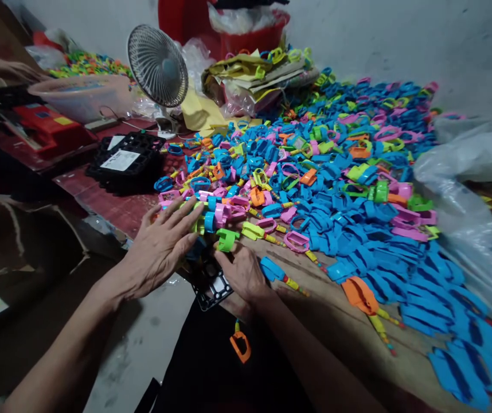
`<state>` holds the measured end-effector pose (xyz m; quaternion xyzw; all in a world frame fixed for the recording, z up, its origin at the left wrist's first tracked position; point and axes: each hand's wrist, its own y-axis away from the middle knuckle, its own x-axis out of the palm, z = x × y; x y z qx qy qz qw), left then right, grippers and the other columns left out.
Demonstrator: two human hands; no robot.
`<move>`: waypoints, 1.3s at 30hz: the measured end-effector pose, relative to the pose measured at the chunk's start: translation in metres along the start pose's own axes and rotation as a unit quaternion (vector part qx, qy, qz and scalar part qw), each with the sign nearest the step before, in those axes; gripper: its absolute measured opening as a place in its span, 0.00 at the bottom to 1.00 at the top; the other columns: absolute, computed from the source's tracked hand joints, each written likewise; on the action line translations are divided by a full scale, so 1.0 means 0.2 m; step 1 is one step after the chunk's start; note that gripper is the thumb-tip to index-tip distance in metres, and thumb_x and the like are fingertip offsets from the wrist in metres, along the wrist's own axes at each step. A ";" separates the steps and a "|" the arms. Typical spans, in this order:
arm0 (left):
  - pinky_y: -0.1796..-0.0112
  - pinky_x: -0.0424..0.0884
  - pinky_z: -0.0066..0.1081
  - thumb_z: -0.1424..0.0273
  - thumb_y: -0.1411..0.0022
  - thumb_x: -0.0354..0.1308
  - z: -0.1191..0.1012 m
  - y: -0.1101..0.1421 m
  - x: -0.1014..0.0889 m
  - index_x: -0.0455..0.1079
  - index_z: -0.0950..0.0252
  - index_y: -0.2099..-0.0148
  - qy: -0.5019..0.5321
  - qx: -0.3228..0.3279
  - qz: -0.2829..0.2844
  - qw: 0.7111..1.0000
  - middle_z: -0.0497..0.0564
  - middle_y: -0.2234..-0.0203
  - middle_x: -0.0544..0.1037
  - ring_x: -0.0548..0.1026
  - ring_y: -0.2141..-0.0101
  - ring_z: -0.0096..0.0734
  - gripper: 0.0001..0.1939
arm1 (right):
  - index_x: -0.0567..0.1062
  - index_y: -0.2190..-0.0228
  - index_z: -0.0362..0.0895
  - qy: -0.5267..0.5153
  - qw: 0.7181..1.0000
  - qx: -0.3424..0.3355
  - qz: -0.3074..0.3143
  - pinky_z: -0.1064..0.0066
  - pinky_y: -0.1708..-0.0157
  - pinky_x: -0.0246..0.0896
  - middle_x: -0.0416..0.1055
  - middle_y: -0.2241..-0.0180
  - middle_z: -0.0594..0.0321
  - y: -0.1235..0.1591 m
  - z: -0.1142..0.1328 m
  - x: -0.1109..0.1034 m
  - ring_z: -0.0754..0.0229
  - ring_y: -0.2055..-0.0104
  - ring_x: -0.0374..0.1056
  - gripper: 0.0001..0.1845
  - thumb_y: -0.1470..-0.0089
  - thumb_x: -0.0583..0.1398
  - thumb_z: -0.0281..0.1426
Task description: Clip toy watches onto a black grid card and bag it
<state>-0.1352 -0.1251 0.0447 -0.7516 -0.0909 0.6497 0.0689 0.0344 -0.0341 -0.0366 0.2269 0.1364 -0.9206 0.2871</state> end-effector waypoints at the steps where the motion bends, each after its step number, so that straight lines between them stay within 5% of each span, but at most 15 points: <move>1: 0.37 0.46 0.52 0.60 0.27 0.35 0.00 0.00 0.00 0.49 0.59 0.29 -0.002 -0.001 0.000 1.000 0.52 0.30 0.52 0.50 0.32 0.47 0.28 | 0.79 0.61 0.46 0.006 1.000 -0.003 0.005 0.62 0.51 0.67 0.80 0.60 0.59 0.00 0.00 0.00 0.53 0.55 0.75 0.11 0.43 0.58 0.32; 8: 0.37 0.48 0.54 0.60 0.26 0.34 -0.01 0.00 0.00 0.50 0.61 0.29 -0.022 -0.005 0.002 1.000 0.52 0.30 0.51 0.50 0.32 0.48 0.28 | 0.79 0.65 0.45 0.022 0.993 -0.113 -0.030 0.65 0.55 0.69 0.79 0.63 0.58 0.01 -0.06 0.03 0.54 0.59 0.74 0.09 0.44 0.58 0.30; 12: 0.37 0.49 0.53 0.57 0.26 0.34 0.00 0.01 0.01 0.48 0.59 0.29 -0.033 0.008 0.001 0.999 0.51 0.30 0.51 0.49 0.32 0.45 0.29 | 0.75 0.70 0.44 0.099 0.981 -0.168 0.002 0.66 0.57 0.68 0.77 0.66 0.57 -0.01 -0.06 0.02 0.55 0.61 0.72 0.10 0.45 0.55 0.23; 18: 0.38 0.50 0.54 0.46 0.31 0.38 0.00 0.00 0.02 0.49 0.60 0.29 -0.036 0.032 -0.017 0.999 0.56 0.31 0.52 0.50 0.32 0.50 0.37 | 0.76 0.67 0.42 0.202 0.970 -0.105 0.087 0.65 0.53 0.65 0.75 0.59 0.52 -0.04 0.03 0.03 0.51 0.55 0.71 0.11 0.52 0.56 0.20; 23: 0.39 0.51 0.53 0.50 0.29 0.39 0.00 -0.01 0.02 0.52 0.61 0.30 -0.046 0.024 -0.005 0.999 0.55 0.31 0.55 0.51 0.32 0.49 0.33 | 0.77 0.59 0.40 0.163 0.982 -0.074 0.059 0.67 0.54 0.64 0.77 0.57 0.52 -0.04 0.03 0.03 0.53 0.55 0.72 0.17 0.49 0.55 0.19; 28: 0.38 0.49 0.53 0.54 0.27 0.33 0.00 -0.02 0.00 0.48 0.60 0.28 -0.038 0.011 0.019 0.999 0.53 0.30 0.52 0.48 0.31 0.47 0.31 | 0.79 0.68 0.44 0.102 0.995 0.016 0.009 0.71 0.72 0.61 0.78 0.72 0.60 -0.05 0.01 0.01 0.59 0.73 0.69 0.08 0.46 0.59 0.29; 39: 0.37 0.48 0.52 0.57 0.26 0.30 0.01 0.00 0.02 0.51 0.59 0.29 -0.011 0.012 0.001 1.000 0.52 0.30 0.53 0.50 0.32 0.44 0.29 | 0.79 0.72 0.44 0.016 0.999 -0.039 -0.034 0.69 0.64 0.66 0.78 0.71 0.60 -0.03 -0.06 0.03 0.56 0.66 0.73 0.08 0.47 0.59 0.31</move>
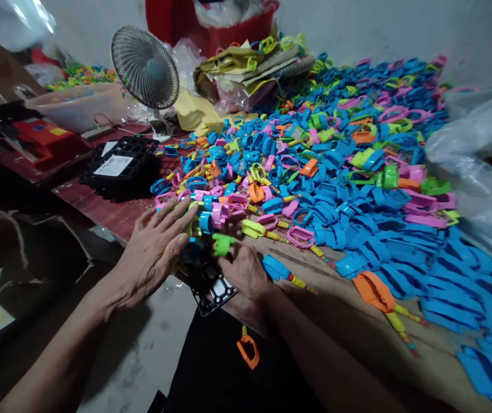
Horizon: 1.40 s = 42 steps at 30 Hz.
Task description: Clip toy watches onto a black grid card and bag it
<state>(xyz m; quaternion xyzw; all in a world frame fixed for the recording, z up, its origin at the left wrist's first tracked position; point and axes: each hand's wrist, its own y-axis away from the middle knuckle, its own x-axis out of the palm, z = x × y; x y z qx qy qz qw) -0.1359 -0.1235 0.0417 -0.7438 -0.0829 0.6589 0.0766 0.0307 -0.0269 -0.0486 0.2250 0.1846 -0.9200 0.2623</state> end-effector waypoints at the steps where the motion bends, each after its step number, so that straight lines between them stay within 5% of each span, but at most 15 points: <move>1: 0.37 0.48 0.52 0.57 0.26 0.29 0.00 0.00 0.00 0.51 0.60 0.30 0.001 -0.001 -0.004 1.000 0.52 0.30 0.53 0.50 0.32 0.44 0.29 | 0.79 0.72 0.44 -0.023 1.000 0.000 -0.015 0.69 0.63 0.67 0.78 0.71 0.60 -0.01 -0.01 -0.01 0.56 0.66 0.74 0.09 0.46 0.59 0.34; 8: 0.37 0.47 0.52 0.58 0.26 0.30 -0.01 0.00 0.01 0.51 0.60 0.29 0.012 -0.010 -0.021 1.000 0.51 0.31 0.55 0.51 0.32 0.44 0.29 | 0.81 0.67 0.47 -0.061 0.997 -0.023 0.027 0.67 0.57 0.69 0.80 0.66 0.60 -0.02 -0.02 -0.02 0.55 0.62 0.75 0.10 0.44 0.60 0.36; 19: 0.36 0.46 0.52 0.56 0.27 0.33 -0.01 0.02 0.00 0.50 0.58 0.29 0.040 -0.008 -0.022 0.999 0.51 0.31 0.54 0.50 0.32 0.46 0.29 | 0.78 0.65 0.44 0.115 0.985 -0.124 0.020 0.65 0.54 0.69 0.79 0.65 0.55 0.04 -0.01 0.04 0.53 0.59 0.74 0.10 0.47 0.57 0.26; 23: 0.37 0.47 0.54 0.48 0.31 0.43 0.00 0.02 0.00 0.50 0.58 0.29 0.030 0.009 -0.014 0.999 0.53 0.31 0.54 0.50 0.32 0.50 0.35 | 0.76 0.65 0.44 0.132 0.986 -0.093 0.050 0.68 0.60 0.69 0.78 0.63 0.56 0.03 0.05 0.05 0.55 0.62 0.74 0.11 0.49 0.56 0.24; 31: 0.39 0.53 0.56 0.56 0.29 0.44 0.00 -0.03 0.02 0.60 0.55 0.34 -0.011 -0.009 -0.037 0.999 0.54 0.34 0.61 0.55 0.33 0.48 0.25 | 0.76 0.57 0.39 0.189 0.978 -0.074 0.050 0.64 0.48 0.66 0.76 0.55 0.50 0.05 0.12 0.09 0.52 0.51 0.72 0.22 0.53 0.53 0.16; 34: 0.38 0.50 0.55 0.54 0.30 0.44 0.01 -0.03 0.01 0.57 0.54 0.32 -0.008 -0.002 -0.026 1.000 0.54 0.34 0.61 0.55 0.33 0.46 0.28 | 0.74 0.54 0.39 0.180 0.973 -0.141 0.022 0.61 0.47 0.66 0.75 0.54 0.50 0.10 0.13 -0.01 0.52 0.51 0.71 0.17 0.44 0.54 0.21; 37: 0.38 0.49 0.56 0.52 0.30 0.42 0.03 -0.02 0.00 0.51 0.55 0.30 -0.004 0.000 -0.007 1.000 0.53 0.32 0.57 0.51 0.32 0.48 0.31 | 0.74 0.55 0.41 0.214 0.957 -0.183 -0.064 0.59 0.47 0.64 0.75 0.56 0.51 0.23 0.09 -0.25 0.51 0.51 0.69 0.12 0.37 0.53 0.26; 39: 0.38 0.48 0.58 0.51 0.29 0.39 0.03 -0.03 -0.01 0.49 0.54 0.29 -0.004 0.001 -0.004 1.000 0.51 0.31 0.55 0.47 0.31 0.52 0.31 | 0.76 0.60 0.42 0.297 0.940 -0.120 -0.117 0.60 0.52 0.64 0.75 0.60 0.52 0.33 0.03 -0.41 0.50 0.55 0.70 0.10 0.37 0.54 0.28; 42: 0.38 0.44 0.61 0.50 0.30 0.39 0.03 -0.06 -0.04 0.52 0.53 0.30 -0.028 0.014 -0.026 0.999 0.51 0.31 0.54 0.44 0.31 0.56 0.31 | 0.76 0.63 0.43 0.388 0.918 -0.032 -0.076 0.63 0.59 0.64 0.74 0.60 0.51 0.45 -0.06 -0.57 0.50 0.58 0.70 0.08 0.38 0.57 0.32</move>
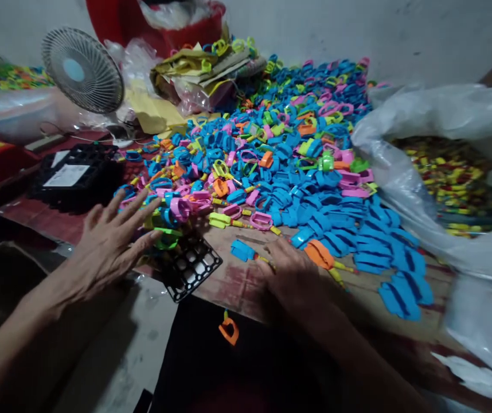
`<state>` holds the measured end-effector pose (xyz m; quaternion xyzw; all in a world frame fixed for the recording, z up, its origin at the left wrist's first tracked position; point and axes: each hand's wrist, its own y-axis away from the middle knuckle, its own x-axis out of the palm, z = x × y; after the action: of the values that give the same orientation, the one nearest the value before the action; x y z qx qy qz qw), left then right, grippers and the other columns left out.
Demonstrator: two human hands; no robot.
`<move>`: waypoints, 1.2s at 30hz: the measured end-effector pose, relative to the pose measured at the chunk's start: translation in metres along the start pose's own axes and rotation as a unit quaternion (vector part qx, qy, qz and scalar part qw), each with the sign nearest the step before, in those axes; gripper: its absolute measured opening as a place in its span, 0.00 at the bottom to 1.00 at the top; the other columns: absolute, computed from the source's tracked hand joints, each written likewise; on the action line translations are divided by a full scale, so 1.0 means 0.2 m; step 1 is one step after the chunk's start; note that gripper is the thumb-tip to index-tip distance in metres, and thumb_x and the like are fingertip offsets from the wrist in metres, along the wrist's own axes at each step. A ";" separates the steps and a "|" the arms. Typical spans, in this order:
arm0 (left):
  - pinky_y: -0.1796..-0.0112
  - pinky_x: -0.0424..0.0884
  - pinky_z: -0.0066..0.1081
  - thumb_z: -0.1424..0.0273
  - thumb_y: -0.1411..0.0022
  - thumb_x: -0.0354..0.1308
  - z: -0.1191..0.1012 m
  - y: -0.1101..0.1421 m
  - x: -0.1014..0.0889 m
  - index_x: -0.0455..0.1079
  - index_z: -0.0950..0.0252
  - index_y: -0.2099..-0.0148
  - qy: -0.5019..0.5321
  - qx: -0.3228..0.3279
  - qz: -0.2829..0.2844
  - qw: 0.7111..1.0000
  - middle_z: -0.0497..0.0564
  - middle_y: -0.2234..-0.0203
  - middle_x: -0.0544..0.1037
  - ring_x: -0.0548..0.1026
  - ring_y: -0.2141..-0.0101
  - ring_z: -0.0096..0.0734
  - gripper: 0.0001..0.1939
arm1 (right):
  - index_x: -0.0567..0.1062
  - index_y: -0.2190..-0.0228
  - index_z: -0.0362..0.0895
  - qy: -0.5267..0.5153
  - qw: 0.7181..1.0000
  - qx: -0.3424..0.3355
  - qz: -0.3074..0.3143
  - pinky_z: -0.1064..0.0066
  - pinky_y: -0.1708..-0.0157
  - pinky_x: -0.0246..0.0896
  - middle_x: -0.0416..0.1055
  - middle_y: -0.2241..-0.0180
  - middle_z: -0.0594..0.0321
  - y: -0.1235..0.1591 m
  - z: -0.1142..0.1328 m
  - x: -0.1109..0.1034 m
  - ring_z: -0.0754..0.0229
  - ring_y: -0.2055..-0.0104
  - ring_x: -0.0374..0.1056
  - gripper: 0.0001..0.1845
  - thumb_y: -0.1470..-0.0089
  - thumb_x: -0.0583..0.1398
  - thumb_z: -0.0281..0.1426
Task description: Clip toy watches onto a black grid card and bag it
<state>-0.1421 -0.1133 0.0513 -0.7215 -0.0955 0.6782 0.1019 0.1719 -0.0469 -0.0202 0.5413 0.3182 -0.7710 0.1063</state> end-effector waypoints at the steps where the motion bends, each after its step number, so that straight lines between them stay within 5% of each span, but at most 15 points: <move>1: 0.38 0.43 0.62 0.50 0.30 0.39 0.00 -0.02 -0.01 0.53 0.53 0.30 -0.006 0.007 -0.009 1.000 0.51 0.31 0.54 0.44 0.31 0.56 0.31 | 0.76 0.63 0.44 0.006 0.999 -0.006 0.032 0.64 0.60 0.64 0.74 0.59 0.52 0.02 -0.03 0.00 0.51 0.58 0.70 0.08 0.39 0.58 0.33; 7: 0.35 0.47 0.54 0.58 0.28 0.40 -0.04 -0.09 -0.07 0.61 0.55 0.36 0.108 0.071 0.061 0.990 0.50 0.33 0.60 0.54 0.33 0.43 0.23 | 0.75 0.58 0.44 -0.088 0.995 -0.028 0.035 0.64 0.59 0.65 0.76 0.60 0.54 -0.02 -0.02 0.14 0.51 0.57 0.72 0.11 0.37 0.54 0.31; 11: 0.35 0.51 0.51 0.59 0.29 0.45 -0.06 -0.08 -0.06 0.71 0.57 0.47 0.168 0.036 0.061 0.983 0.49 0.34 0.62 0.55 0.33 0.42 0.17 | 0.77 0.64 0.43 -0.212 0.977 0.013 0.025 0.66 0.64 0.65 0.77 0.69 0.56 -0.17 0.15 0.23 0.52 0.65 0.74 0.10 0.39 0.57 0.34; 16: 0.35 0.49 0.53 0.63 0.30 0.46 -0.06 -0.09 -0.05 0.70 0.59 0.60 0.185 0.023 0.059 0.981 0.50 0.35 0.64 0.56 0.33 0.42 0.13 | 0.76 0.77 0.44 -0.329 0.934 0.072 0.119 0.72 0.72 0.61 0.76 0.76 0.61 -0.37 0.36 0.29 0.59 0.73 0.71 0.14 0.41 0.59 0.34; 26: 0.34 0.47 0.51 0.66 0.30 0.47 -0.08 -0.08 -0.03 0.66 0.60 0.65 0.194 0.014 0.027 0.981 0.52 0.40 0.71 0.58 0.34 0.38 0.11 | 0.77 0.74 0.45 -0.353 0.933 0.065 0.035 0.72 0.69 0.64 0.75 0.77 0.63 -0.38 0.40 0.41 0.60 0.74 0.70 0.10 0.46 0.58 0.33; 32: 0.34 0.45 0.50 0.66 0.30 0.47 -0.08 -0.09 -0.03 0.66 0.59 0.65 0.203 0.009 0.030 0.979 0.52 0.42 0.73 0.60 0.35 0.35 0.11 | 0.77 0.71 0.44 -0.307 0.951 -0.019 -0.005 0.71 0.65 0.66 0.76 0.74 0.60 -0.36 0.44 0.40 0.58 0.72 0.71 0.09 0.46 0.55 0.27; 36: 0.34 0.48 0.48 0.63 0.29 0.47 -0.08 -0.07 -0.02 0.67 0.60 0.60 0.204 0.013 0.024 0.979 0.55 0.41 0.71 0.61 0.36 0.37 0.10 | 0.77 0.64 0.43 -0.257 0.965 -0.036 0.041 0.70 0.61 0.67 0.78 0.66 0.55 -0.34 0.48 0.42 0.55 0.64 0.73 0.14 0.48 0.54 0.22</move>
<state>-0.1267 -0.1007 0.0605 -0.8456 -0.0467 0.5198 0.1127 0.0310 -0.0367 -0.0495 0.3335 0.2852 -0.8672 0.2356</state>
